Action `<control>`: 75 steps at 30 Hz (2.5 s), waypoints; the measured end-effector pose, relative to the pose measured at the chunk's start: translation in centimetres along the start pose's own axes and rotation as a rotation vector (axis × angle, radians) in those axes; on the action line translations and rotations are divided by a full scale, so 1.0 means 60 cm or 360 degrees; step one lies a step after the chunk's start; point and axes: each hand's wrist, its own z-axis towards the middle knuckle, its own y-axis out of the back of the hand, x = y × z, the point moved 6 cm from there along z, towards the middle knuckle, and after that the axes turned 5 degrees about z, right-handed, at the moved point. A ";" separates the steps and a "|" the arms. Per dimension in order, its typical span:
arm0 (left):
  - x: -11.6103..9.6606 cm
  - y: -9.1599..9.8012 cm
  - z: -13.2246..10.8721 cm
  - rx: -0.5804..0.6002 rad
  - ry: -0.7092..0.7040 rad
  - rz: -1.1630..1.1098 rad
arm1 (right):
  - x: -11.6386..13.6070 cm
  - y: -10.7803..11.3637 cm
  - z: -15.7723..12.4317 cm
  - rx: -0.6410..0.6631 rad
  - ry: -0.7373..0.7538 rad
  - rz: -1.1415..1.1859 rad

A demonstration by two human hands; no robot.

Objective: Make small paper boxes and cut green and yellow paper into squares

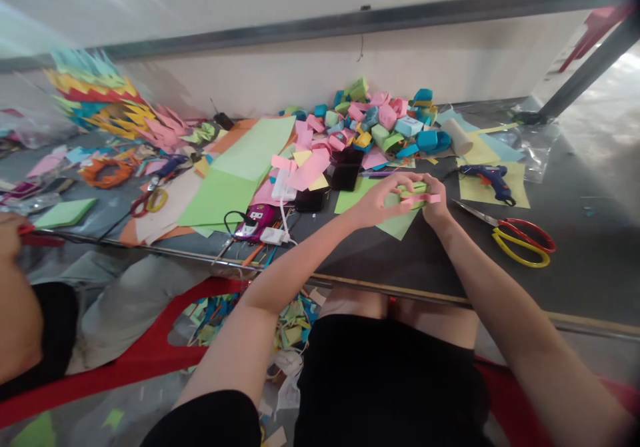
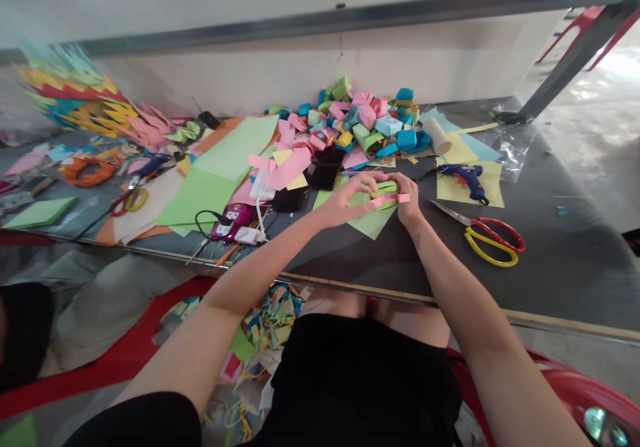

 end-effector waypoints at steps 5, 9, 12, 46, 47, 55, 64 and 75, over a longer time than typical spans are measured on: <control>0.047 -0.032 -0.004 -0.0085 0.0198 0.0602 | -0.001 0.007 -0.003 -0.0217 -0.0081 -0.0031; 0.106 0.012 -0.007 -0.0054 0.0455 0.0756 | 0.004 0.005 -0.004 -0.0202 -0.0045 -0.0037; 0.117 0.051 -0.006 0.0137 0.0537 0.0799 | 0.005 0.006 -0.002 -0.0211 0.0015 -0.0029; 0.118 -0.018 0.043 0.0630 0.0723 0.0475 | 0.049 -0.035 -0.031 -0.0017 0.0491 -0.1693; 0.118 -0.020 0.044 0.0682 0.0704 0.0482 | 0.047 -0.032 -0.029 -0.0021 0.0497 -0.1675; 0.139 -0.028 0.053 0.0646 0.0590 0.0541 | 0.048 -0.010 -0.016 -0.0196 0.0465 -0.1306; 0.105 0.000 0.070 0.0880 0.0183 0.0671 | 0.023 0.013 -0.006 -0.0360 0.0199 -0.0425; 0.013 0.035 0.047 0.0224 -0.0370 0.1383 | 0.017 -0.003 0.008 0.0404 -0.0255 0.0115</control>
